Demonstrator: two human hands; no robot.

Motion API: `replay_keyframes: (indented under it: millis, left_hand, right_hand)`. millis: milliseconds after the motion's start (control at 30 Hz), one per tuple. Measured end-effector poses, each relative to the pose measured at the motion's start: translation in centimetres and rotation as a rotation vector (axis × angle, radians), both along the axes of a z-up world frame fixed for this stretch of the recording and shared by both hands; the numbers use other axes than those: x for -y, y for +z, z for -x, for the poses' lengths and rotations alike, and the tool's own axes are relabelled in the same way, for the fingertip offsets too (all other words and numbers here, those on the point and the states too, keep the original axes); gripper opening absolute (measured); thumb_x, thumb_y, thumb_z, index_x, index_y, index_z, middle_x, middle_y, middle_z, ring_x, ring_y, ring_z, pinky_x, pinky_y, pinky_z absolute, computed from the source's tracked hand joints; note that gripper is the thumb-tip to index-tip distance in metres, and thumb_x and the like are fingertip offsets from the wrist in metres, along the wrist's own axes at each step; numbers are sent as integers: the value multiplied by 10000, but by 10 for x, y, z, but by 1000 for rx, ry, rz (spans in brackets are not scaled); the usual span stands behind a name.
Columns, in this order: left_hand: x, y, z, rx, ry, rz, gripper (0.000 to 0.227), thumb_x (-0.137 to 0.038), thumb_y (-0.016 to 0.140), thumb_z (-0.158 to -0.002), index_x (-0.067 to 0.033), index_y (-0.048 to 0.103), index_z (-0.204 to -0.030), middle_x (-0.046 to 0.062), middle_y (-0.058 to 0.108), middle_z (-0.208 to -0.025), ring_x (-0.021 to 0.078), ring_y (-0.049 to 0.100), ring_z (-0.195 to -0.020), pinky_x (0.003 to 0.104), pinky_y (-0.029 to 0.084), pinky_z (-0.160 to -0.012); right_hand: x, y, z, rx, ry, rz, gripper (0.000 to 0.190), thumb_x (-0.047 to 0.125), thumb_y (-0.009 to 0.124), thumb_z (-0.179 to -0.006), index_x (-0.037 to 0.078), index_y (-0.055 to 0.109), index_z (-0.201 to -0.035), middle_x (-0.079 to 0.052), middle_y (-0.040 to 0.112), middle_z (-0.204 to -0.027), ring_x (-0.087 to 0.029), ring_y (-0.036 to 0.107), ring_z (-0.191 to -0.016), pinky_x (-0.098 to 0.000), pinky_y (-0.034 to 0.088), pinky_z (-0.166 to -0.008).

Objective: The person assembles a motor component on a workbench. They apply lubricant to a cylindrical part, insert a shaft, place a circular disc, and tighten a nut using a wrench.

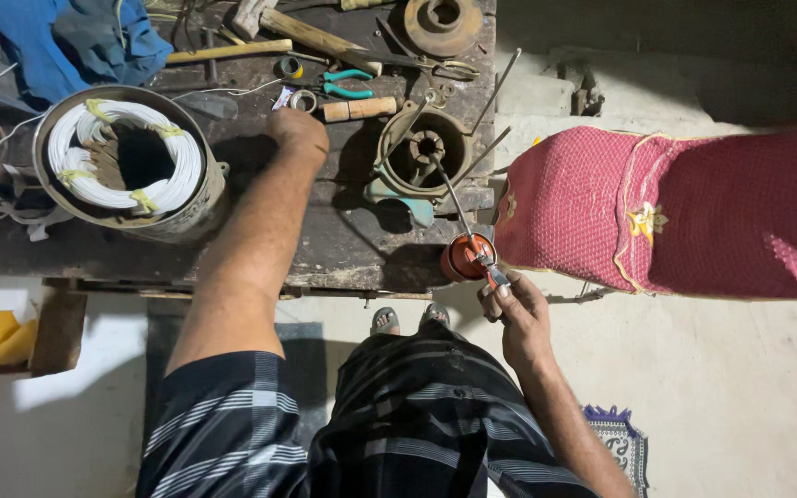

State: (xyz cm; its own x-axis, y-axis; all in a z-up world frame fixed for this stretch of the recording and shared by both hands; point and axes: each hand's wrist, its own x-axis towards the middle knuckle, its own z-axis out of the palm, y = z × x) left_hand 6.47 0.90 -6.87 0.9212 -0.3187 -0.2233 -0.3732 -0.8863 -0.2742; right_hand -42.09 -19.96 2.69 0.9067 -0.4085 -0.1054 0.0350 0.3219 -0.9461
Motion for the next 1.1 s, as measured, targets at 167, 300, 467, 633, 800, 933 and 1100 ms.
replay_keyframes:
  millis: [167,300,467,633,800,933,1100]
  left_hand:
    - [-10,12,9,-62,71,90,349,-318,679,-930,-105,781,-1186,102,723,-1270,304,696,-1150,456,558,-869]
    - [-30,51,18,-309,240,312,579,-503,836,-797,-96,731,-1195,163,643,-1290,357,613,-1203,480,489,-955]
    - [-39,71,35,-331,382,744,535,-517,667,-928,-46,761,-1163,225,760,-1176,359,739,-1103,491,540,-947]
    - [-44,81,59,-99,297,671,642,-583,837,-782,-25,745,-1087,255,701,-1135,390,684,-1068,479,531,-914]
    - [-30,87,91,12,182,619,454,-420,854,-749,-55,771,-1007,232,736,-1068,392,711,-1036,509,560,-872]
    - [-20,109,128,257,91,660,257,-269,774,-868,-108,779,-1068,193,731,-1090,392,721,-1012,526,564,-870]
    - [-30,188,216,429,-211,910,552,-352,792,-840,-42,661,-1278,175,644,-1183,328,702,-877,521,557,-786]
  right_hand:
    - [9,1,1,15,29,0,498,243,672,-951,-83,584,-1318,-101,667,-928,-115,546,-715,-275,456,-670]
    - [17,1,0,21,60,8,477,238,678,-962,-99,587,-1286,-112,667,-930,-116,548,-726,-277,448,-670]
    - [24,1,-4,13,99,4,493,267,696,-948,-88,589,-1273,-93,652,-923,-114,539,-729,-283,445,-665]
    - [25,3,-9,-3,157,8,519,288,709,-931,-83,588,-1273,-100,658,-916,-118,533,-723,-282,432,-660]
    - [23,4,-18,5,223,44,523,322,710,-930,-72,612,-1261,-76,634,-848,-129,541,-718,-284,432,-669]
    - [20,-2,-23,29,276,21,425,320,726,-958,-36,605,-1155,-45,561,-773,-144,528,-728,-300,444,-714]
    - [9,-18,-35,8,324,-29,345,327,707,-944,16,600,-1049,-44,583,-786,-152,540,-749,-305,438,-717]
